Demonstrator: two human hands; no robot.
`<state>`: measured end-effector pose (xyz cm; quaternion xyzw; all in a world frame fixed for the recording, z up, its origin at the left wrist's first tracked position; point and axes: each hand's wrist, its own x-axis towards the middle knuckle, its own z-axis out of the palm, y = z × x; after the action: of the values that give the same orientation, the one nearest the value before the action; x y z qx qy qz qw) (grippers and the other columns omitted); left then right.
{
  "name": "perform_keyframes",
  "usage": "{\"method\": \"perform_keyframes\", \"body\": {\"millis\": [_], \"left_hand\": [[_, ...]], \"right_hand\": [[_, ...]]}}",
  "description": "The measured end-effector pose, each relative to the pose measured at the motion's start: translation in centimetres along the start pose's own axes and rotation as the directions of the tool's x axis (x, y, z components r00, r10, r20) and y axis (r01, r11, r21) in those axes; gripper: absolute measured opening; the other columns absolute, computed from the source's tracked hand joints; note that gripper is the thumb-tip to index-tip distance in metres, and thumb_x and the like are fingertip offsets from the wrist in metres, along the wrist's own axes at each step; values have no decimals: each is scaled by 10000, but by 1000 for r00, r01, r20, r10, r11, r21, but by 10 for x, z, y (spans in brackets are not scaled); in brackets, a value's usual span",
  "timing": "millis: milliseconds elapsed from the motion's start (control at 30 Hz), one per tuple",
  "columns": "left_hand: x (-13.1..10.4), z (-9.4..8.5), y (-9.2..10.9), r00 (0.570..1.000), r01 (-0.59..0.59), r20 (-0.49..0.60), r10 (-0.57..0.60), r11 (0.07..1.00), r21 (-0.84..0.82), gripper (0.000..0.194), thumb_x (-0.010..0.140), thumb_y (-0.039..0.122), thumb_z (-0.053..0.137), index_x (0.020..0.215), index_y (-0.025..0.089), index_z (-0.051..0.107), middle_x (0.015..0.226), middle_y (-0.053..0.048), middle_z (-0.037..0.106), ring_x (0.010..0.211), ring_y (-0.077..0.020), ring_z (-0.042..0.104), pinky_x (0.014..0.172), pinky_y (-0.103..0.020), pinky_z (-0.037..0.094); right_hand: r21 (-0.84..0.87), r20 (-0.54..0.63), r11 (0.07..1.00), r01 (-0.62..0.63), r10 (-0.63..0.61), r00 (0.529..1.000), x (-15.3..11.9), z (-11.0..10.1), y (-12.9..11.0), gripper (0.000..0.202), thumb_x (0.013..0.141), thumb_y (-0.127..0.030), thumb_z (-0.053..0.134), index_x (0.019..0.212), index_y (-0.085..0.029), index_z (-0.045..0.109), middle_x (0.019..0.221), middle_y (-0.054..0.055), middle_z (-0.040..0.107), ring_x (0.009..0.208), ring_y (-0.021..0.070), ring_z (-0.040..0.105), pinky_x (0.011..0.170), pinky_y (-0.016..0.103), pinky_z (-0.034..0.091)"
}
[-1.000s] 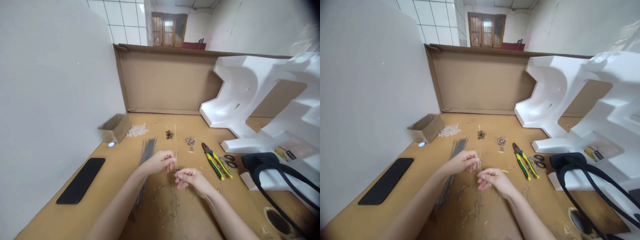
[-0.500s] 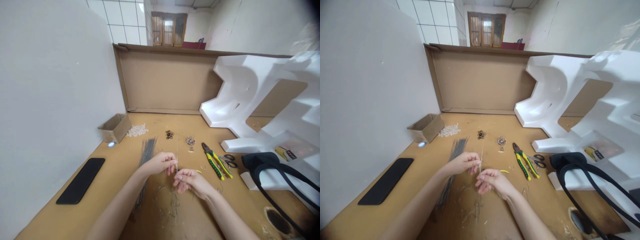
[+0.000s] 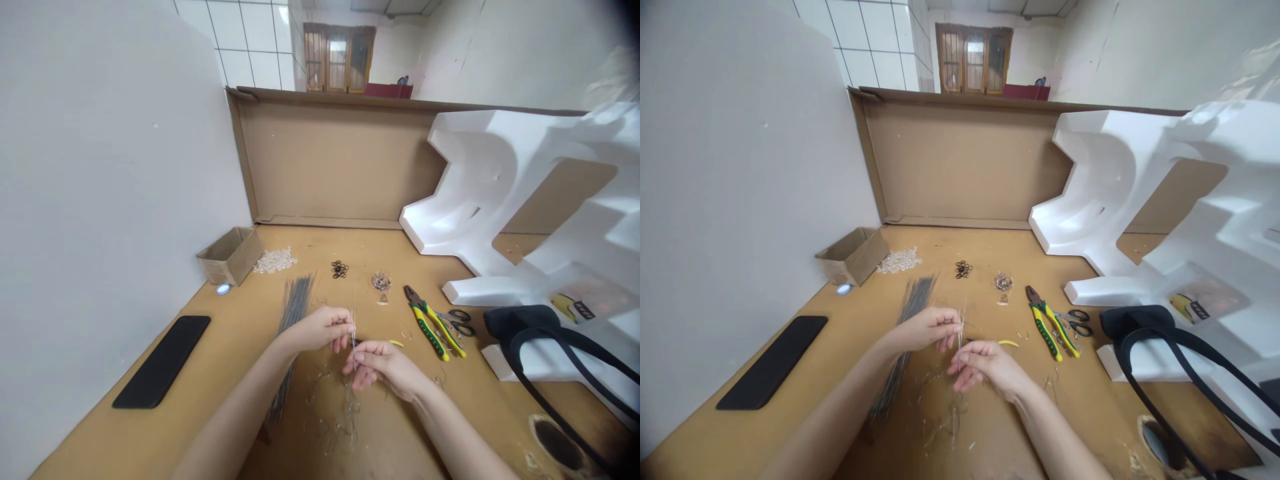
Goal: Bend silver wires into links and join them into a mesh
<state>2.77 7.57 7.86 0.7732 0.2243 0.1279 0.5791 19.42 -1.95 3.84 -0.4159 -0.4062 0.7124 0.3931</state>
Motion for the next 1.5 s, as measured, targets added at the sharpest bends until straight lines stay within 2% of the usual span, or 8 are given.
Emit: {"method": "perform_keyframes", "body": {"millis": [600, 833, 967, 1067, 1200, 1300, 1400, 1500], "left_hand": [[0, 2, 3, 999, 37, 10, -38, 997, 64, 261, 833, 364, 465, 705, 139, 507, 566, 26, 551, 497, -71, 522, 503, -186, 423], [7, 2, -9, 1000, 18, -21, -22, 979, -203, 261, 761, 359, 580, 730, 102, 615, 647, -21, 611, 506, -69, 528, 510, -197, 408], [12, 5, -14, 999, 50, 10, -50, 931, -362, 293, 699, 376, 648, 761, 90, 633, 600, -22, 606, 511, -84, 542, 517, -210, 417], [14, 6, -13, 997, 67, -2, -73, 928, -367, 292, 676, 374, 669, 743, 93, 626, 558, -9, 591, 514, -90, 549, 533, -213, 428], [11, 9, -6, 996, 29, -74, -48, 970, -240, 294, 746, 396, 587, 741, 103, 610, 590, -17, 604, 525, -92, 551, 533, -210, 427], [7, 12, 1, 985, 43, -169, -40, 999, 13, 337, 831, 409, 449, 691, 129, 573, 588, -14, 609, 543, -100, 551, 549, -213, 418], [3, 16, 5, 969, 74, -247, -2, 956, 283, 358, 866, 384, 374, 645, 153, 535, 628, -9, 633, 553, -102, 538, 569, -216, 387], [3, 19, 6, 969, 85, -246, 15, 916, 391, 372, 879, 371, 339, 629, 160, 515, 648, -11, 634, 580, -112, 534, 578, -222, 362]], "right_hand": [[-153, -45, 988, 2, -9, 999, 0, 4, 3, 373, 712, -451, 620, 869, -113, 635, 708, 61, 673, 566, 154, 657, 533, 246, 487], [-233, -18, 966, 111, -118, 993, -1, 2, 1, 332, 757, -454, 575, 808, -129, 618, 654, 13, 638, 490, 97, 607, 506, 214, 448], [-203, 36, 972, 115, -110, 993, -3, 2, 0, 336, 772, -456, 561, 794, -124, 610, 746, 51, 657, 600, 131, 640, 575, 249, 472], [-207, 38, 970, 130, -125, 991, -3, 3, 1, 359, 781, -476, 542, 798, -123, 600, 773, 74, 665, 647, 152, 646, 613, 279, 479], [-249, -30, 951, 185, -198, 980, 0, 2, 2, 349, 785, -491, 528, 813, -148, 586, 597, -6, 597, 498, 97, 553, 540, 236, 432], [-370, -110, 905, 209, -266, 958, 4, 1, 5, 353, 792, -501, 508, 819, -161, 598, 532, -40, 517, 449, 79, 464, 495, 216, 383], [-459, -140, 859, 229, -324, 936, 7, 1, 10, 367, 816, -506, 464, 824, -165, 602, 524, -42, 477, 449, 84, 435, 491, 218, 362], [-545, -156, 801, 248, -388, 909, 8, 2, 13, 366, 847, -483, 418, 781, -169, 594, 524, -35, 461, 468, 96, 436, 495, 221, 348]]}}
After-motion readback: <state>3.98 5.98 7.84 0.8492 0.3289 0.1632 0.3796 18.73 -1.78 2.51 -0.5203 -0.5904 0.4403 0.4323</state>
